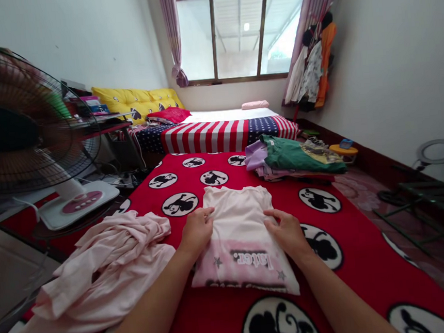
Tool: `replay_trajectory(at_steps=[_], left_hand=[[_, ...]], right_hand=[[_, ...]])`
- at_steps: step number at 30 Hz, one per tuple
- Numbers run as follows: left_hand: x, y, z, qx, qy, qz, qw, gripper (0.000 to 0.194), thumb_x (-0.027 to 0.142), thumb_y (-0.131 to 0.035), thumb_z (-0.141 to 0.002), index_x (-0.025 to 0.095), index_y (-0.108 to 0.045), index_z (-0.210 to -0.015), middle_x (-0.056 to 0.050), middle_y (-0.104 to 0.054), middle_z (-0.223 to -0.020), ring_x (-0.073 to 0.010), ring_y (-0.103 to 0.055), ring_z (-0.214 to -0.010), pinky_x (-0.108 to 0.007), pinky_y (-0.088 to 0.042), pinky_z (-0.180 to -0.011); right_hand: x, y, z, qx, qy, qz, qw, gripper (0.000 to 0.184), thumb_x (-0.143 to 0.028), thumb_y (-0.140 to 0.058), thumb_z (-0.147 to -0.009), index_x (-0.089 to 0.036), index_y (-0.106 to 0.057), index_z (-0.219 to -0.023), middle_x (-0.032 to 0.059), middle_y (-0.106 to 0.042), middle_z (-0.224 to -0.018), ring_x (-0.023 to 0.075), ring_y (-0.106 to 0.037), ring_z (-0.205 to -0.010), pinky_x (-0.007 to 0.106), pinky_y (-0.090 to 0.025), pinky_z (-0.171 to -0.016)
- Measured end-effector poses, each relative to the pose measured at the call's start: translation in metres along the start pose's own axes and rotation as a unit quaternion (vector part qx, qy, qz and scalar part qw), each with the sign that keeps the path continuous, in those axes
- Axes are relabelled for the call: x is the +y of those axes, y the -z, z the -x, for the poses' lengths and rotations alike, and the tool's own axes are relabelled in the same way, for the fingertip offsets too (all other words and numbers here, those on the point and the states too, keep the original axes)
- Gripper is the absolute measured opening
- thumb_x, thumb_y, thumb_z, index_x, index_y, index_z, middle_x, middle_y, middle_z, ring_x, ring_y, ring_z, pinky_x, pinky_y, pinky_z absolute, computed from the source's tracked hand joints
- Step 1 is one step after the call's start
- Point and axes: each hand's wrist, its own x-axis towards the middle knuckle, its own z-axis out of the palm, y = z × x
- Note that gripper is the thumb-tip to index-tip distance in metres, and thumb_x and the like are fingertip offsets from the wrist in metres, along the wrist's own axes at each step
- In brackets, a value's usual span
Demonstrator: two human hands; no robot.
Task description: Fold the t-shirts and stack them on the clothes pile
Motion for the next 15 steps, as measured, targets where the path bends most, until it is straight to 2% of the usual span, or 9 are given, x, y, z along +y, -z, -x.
replay_trajectory(at_steps=[2,4,6,8,10,12,15], left_hand=[[0.017,0.008,0.003,-0.011,-0.015,-0.121,0.993,0.037,0.007,-0.055,-0.079,0.016,-0.07,-0.11,-0.012,-0.067,-0.113,-0.0269,-0.063,-0.106,-0.038,-0.049,-0.092],[0.04,0.011,0.004,0.003,-0.061,-0.217,0.974,0.033,0.01,-0.058,-0.078,0.017,-0.071,-0.108,-0.015,-0.062,-0.121,-0.0317,-0.059,-0.111,-0.044,-0.048,-0.094],[0.062,0.004,0.004,-0.006,-0.143,-0.224,0.964,0.031,0.015,-0.058,-0.081,0.016,-0.069,-0.111,-0.015,-0.056,-0.129,-0.0306,-0.056,-0.116,-0.043,-0.046,-0.098],[0.075,-0.013,0.005,-0.051,-0.215,-0.166,0.961,0.038,0.022,-0.055,-0.087,0.017,-0.061,-0.124,-0.014,-0.051,-0.138,-0.0257,-0.053,-0.122,-0.036,-0.043,-0.103],[0.074,-0.033,0.006,-0.085,-0.237,-0.129,0.959,0.05,0.031,-0.051,-0.092,0.02,-0.046,-0.14,-0.013,-0.04,-0.147,-0.0251,-0.042,-0.133,-0.037,-0.037,-0.109],[0.063,-0.05,0.007,-0.081,-0.204,-0.142,0.965,0.062,0.044,-0.047,-0.093,0.019,-0.033,-0.148,-0.015,-0.027,-0.155,-0.0292,-0.025,-0.143,-0.045,-0.026,-0.115],[0.04,-0.063,0.008,-0.064,-0.144,-0.182,0.971,0.074,0.06,-0.041,-0.091,0.018,-0.028,-0.15,-0.016,-0.017,-0.158,-0.0327,-0.01,-0.146,-0.052,-0.015,-0.117]], right_hand=[[-0.002,0.0,0.001,-0.01,0.029,0.051,0.998,0.034,-0.021,-0.054,-0.076,-0.013,-0.071,-0.104,0.0096,-0.072,-0.102,0.0233,-0.066,-0.096,0.032,-0.046,-0.092],[-0.005,-0.002,0.003,-0.008,0.054,0.101,0.993,0.034,-0.018,-0.051,-0.079,-0.013,-0.07,-0.107,0.0099,-0.071,-0.103,0.0229,-0.065,-0.097,0.031,-0.046,-0.091],[-0.007,-0.004,0.005,-0.004,0.073,0.139,0.988,0.033,-0.016,-0.049,-0.082,-0.013,-0.068,-0.108,0.0103,-0.07,-0.104,0.0224,-0.064,-0.097,0.03,-0.045,-0.09],[-0.008,-0.003,0.007,-0.002,0.089,0.154,0.984,0.032,-0.015,-0.048,-0.084,-0.013,-0.067,-0.11,0.0103,-0.068,-0.104,0.0213,-0.064,-0.097,0.028,-0.044,-0.089],[-0.009,-0.002,0.008,-0.001,0.092,0.168,0.981,0.031,-0.017,-0.048,-0.087,-0.013,-0.066,-0.112,0.0102,-0.067,-0.104,0.0205,-0.064,-0.096,0.027,-0.044,-0.087],[-0.01,0.001,0.01,-0.003,0.08,0.2,0.977,0.031,-0.02,-0.047,-0.091,-0.015,-0.065,-0.115,0.0095,-0.067,-0.102,0.0204,-0.064,-0.093,0.028,-0.045,-0.083],[-0.012,0.005,0.014,-0.009,0.046,0.264,0.963,0.029,-0.025,-0.045,-0.094,-0.021,-0.065,-0.114,0.0073,-0.067,-0.101,0.021,-0.065,-0.089,0.029,-0.044,-0.075]])
